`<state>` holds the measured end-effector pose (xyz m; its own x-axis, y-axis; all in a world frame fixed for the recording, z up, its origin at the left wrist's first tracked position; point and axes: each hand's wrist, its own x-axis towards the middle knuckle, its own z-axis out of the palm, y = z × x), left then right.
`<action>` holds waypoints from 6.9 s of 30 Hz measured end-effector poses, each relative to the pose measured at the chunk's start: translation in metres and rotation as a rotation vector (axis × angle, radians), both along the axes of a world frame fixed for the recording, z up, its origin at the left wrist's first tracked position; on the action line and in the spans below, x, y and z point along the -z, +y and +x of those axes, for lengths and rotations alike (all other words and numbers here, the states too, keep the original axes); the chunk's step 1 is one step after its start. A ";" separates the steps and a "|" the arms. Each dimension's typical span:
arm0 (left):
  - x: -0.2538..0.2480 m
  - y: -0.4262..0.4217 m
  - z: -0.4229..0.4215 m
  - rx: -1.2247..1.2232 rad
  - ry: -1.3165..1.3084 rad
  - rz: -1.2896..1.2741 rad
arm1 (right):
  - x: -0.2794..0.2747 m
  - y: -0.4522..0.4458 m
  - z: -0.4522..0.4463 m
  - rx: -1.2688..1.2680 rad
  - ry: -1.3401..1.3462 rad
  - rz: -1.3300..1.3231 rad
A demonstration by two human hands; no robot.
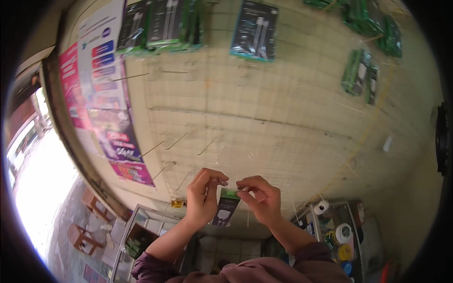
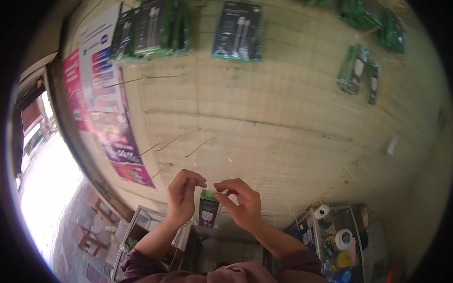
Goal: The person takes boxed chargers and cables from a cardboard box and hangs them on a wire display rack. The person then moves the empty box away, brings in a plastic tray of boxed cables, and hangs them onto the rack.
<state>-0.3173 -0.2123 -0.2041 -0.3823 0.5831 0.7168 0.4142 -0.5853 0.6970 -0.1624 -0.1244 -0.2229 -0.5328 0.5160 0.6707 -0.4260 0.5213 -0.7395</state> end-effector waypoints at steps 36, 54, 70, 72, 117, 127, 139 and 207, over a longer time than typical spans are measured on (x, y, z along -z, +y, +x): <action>-0.334 0.248 0.351 0.265 0.337 0.294 | -0.298 0.134 0.338 0.830 0.268 0.349; -0.380 0.340 0.419 0.593 0.328 0.517 | -0.377 0.225 0.404 1.145 0.194 0.522; -0.391 0.356 0.413 0.426 0.475 0.567 | -0.381 0.253 0.406 1.029 0.155 0.423; -0.391 0.356 0.410 0.395 0.507 0.540 | -0.381 0.261 0.406 1.049 0.169 0.457; -0.122 0.128 0.264 -0.003 0.830 0.374 | -0.132 0.073 0.280 0.867 0.430 0.178; 0.080 -0.005 0.069 -0.289 0.431 -0.365 | 0.011 -0.006 0.071 -0.068 0.070 -0.108; 0.253 -0.206 -0.019 -0.748 -0.088 -1.014 | 0.172 -0.105 -0.139 -0.642 -0.642 -0.153; 0.038 -0.036 -0.019 0.016 -0.067 -0.067 | 0.034 0.001 -0.027 -0.006 -0.018 0.035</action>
<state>-0.3361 -0.2482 -0.2422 -0.4180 0.6352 0.6495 0.3561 -0.5431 0.7604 -0.1889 -0.1237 -0.2569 -0.5481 0.4891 0.6785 -0.4157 0.5445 -0.7285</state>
